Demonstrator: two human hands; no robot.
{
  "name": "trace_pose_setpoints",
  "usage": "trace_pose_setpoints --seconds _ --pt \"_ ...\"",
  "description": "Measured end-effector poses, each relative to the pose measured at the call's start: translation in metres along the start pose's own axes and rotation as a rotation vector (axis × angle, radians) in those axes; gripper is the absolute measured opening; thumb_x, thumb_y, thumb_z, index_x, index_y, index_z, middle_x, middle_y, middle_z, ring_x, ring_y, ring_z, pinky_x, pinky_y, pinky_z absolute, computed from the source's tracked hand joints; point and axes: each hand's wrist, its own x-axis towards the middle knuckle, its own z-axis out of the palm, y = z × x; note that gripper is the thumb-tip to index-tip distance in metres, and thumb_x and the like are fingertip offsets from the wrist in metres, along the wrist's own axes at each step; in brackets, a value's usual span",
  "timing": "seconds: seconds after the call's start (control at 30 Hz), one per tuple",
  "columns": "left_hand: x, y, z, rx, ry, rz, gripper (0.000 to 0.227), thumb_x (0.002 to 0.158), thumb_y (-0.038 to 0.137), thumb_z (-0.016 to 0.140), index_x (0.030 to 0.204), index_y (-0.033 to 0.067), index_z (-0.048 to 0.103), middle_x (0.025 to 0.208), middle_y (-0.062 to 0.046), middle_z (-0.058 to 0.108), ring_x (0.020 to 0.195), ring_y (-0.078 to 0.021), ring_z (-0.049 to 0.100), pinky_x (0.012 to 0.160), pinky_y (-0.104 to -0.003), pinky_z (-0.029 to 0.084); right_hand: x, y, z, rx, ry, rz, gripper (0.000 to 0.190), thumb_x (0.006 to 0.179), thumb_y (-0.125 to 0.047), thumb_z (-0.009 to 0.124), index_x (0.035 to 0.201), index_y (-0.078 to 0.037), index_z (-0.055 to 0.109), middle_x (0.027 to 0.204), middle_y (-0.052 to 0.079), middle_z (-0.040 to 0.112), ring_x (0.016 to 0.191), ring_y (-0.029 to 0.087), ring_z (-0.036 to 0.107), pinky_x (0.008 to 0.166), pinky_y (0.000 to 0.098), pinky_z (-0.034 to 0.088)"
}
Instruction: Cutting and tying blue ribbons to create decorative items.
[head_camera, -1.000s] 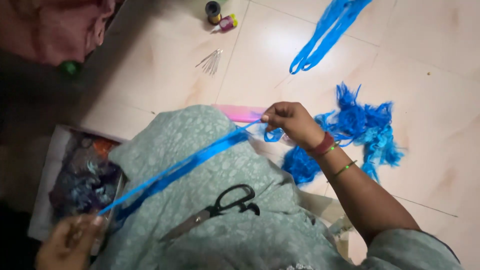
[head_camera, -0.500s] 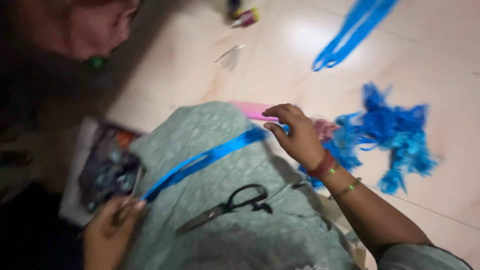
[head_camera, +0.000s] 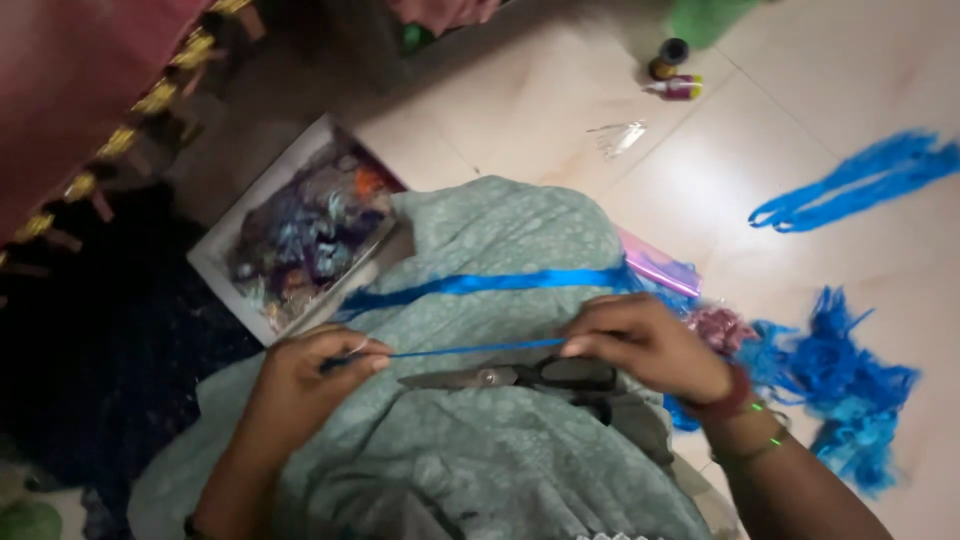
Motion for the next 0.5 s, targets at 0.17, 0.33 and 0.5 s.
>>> trace_pose_setpoints --seconds 0.17,0.33,0.5 --pt "-0.024 -0.164 -0.051 0.001 0.121 -0.492 0.028 0.085 0.025 0.08 0.105 0.0056 0.081 0.098 -0.011 0.08 0.086 -0.0208 0.07 0.079 -0.035 0.053 -0.036 -0.007 -0.032 0.077 0.564 0.719 0.019 0.094 -0.013 0.069 0.098 0.002 0.081 0.069 0.003 0.063 0.062 0.014 0.048 0.055 0.0294 0.037" --pt "-0.027 -0.111 -0.078 0.958 0.37 -0.367 0.048 0.079 0.026 0.083 0.124 0.0128 0.076 0.13 -0.019 0.066 0.116 -0.0407 0.057 0.094 -0.051 0.047 -0.041 -0.04 -0.046 -0.206 0.617 0.554 0.017 0.093 -0.013 0.07 0.098 0.002 0.077 0.078 0.0 0.068 0.072 0.006 0.054 0.063 0.0224 0.043" --pt "0.045 -0.077 0.006 0.4 0.45 0.147 0.043 0.084 0.012 0.077 0.126 0.0024 0.068 0.135 -0.021 0.063 0.122 -0.0342 0.06 0.104 -0.043 0.05 -0.041 -0.068 -0.049 -0.403 0.636 0.571 0.018 0.097 -0.014 0.072 0.105 0.001 0.079 0.076 0.004 0.058 0.068 0.01 0.045 0.058 0.0266 0.035"
